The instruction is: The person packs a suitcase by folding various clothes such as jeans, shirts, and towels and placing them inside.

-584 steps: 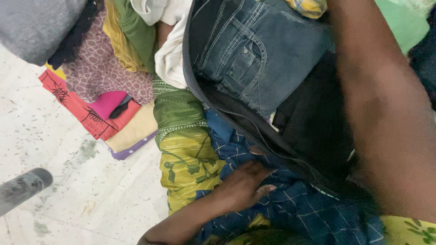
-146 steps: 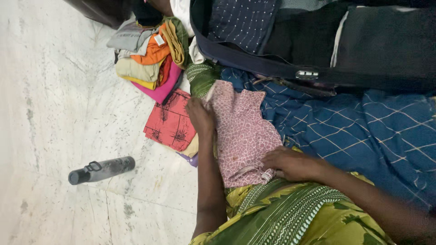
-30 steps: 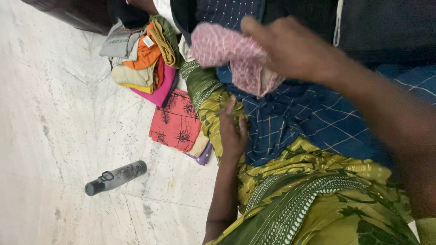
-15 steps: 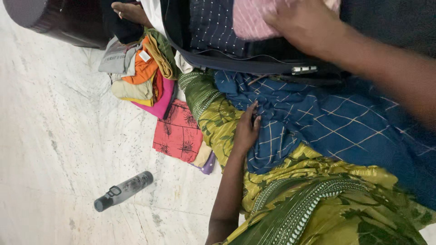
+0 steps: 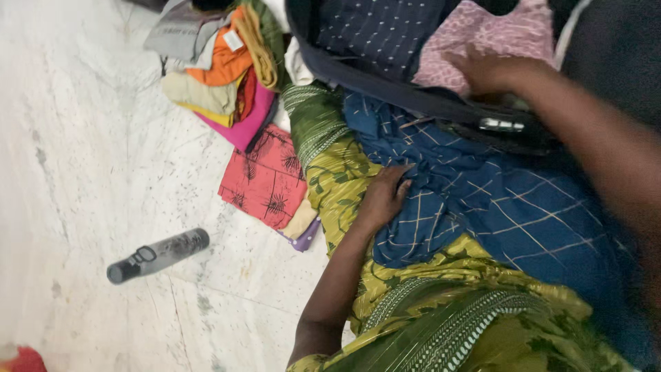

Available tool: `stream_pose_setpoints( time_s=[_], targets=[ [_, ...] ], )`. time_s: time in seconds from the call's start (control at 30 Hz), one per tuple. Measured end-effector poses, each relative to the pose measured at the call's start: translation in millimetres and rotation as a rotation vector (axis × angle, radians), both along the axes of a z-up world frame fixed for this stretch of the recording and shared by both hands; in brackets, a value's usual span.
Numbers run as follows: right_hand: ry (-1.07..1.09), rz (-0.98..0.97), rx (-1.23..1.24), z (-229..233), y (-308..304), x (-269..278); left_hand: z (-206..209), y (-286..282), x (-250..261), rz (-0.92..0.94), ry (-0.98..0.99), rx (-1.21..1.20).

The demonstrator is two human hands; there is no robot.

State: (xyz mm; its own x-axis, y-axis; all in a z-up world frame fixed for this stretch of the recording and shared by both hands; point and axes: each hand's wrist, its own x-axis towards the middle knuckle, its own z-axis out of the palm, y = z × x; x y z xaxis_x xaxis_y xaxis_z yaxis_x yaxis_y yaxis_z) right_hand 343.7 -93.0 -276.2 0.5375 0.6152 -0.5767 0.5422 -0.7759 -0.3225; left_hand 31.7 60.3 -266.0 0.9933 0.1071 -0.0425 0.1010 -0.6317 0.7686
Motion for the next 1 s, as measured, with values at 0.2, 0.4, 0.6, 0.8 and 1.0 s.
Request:
stream_pose_setpoints(
  time_s=[0.2,0.4,0.6,0.8,1.0],
  targets=[
    [-0.060,0.019,-0.105,-45,-10,3,-8,1,-1,-0.019,0.051,0.013],
    [-0.177,0.103,-0.054,-57,-17,12,-40,-2,-2,-0.006,-0.015,-0.022],
    [0.097,-0.073,0.102,-15,-38,13,-50,-3,-3,0.010,-0.038,-0.031],
    [0.054,-0.066,0.215,25,-111,-43,-13,54,-36,0.354,-0.329,0.100],
    [-0.702,-0.024,0.050,22,-130,-109,-25,132,-98,0.655,-0.257,0.464]
  ],
)
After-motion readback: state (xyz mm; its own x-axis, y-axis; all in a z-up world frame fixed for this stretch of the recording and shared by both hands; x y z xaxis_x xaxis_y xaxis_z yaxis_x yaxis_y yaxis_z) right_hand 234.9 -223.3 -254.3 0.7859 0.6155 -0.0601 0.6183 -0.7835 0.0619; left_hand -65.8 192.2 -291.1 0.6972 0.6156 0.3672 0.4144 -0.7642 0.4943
